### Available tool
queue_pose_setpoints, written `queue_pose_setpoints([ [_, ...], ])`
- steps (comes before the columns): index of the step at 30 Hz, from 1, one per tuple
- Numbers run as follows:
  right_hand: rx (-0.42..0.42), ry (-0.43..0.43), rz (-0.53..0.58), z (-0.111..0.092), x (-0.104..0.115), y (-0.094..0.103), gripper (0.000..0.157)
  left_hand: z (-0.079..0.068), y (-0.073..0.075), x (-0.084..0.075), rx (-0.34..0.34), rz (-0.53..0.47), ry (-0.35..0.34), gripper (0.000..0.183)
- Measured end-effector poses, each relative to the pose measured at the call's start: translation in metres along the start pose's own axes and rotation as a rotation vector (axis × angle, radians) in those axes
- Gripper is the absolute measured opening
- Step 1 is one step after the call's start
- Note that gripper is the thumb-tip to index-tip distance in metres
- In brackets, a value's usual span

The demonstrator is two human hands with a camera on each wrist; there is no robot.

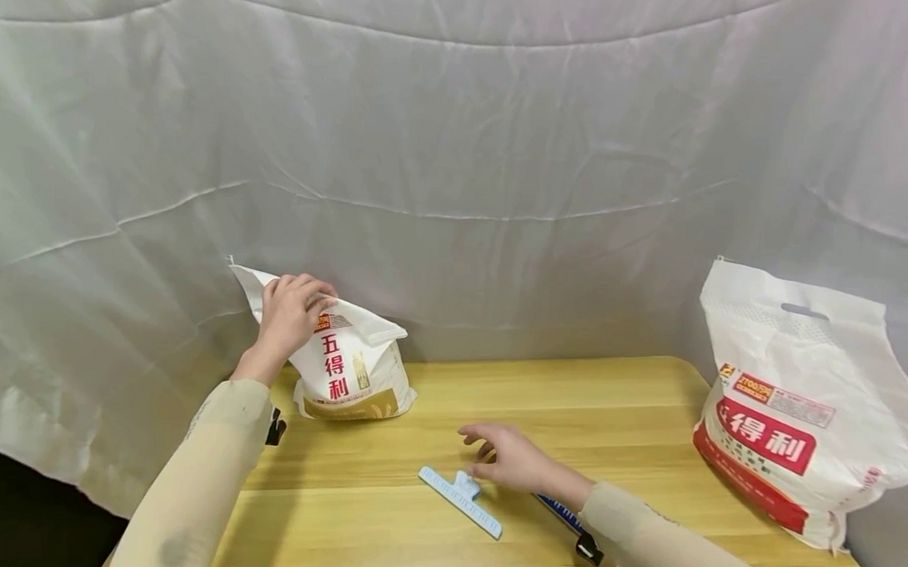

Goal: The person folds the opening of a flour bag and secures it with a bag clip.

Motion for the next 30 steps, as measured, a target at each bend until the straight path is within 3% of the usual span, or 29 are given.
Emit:
queue_pose_setpoints([
  [7, 0.027, 0.006, -0.036, -0.005, 0.001, -0.009, 0.053, -0.001, -0.001, 0.001, 0.003, -0.007, 0.005, 0.009],
  [19, 0.013, 0.033, -0.144, -0.007, 0.004, -0.018, 0.014, -0.002, -0.002, 0.004, 0.017, -0.009, 0.028, 0.009],
  [30, 0.027, -0.042, -0.038, -0.006, -0.001, -0.02, 0.011, -0.002, -0.001, 0.008, 0.022, -0.011, 0.044, 0.01],
])
Point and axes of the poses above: each hand's wrist, its own z-axis towards the middle knuckle, its own y-axis out of the back of the hand, x = y × z, the point moved 9 cm from there along z, towards the middle knuckle, and after that the axes turned 14 degrees about -z, right-handed, at the moved point
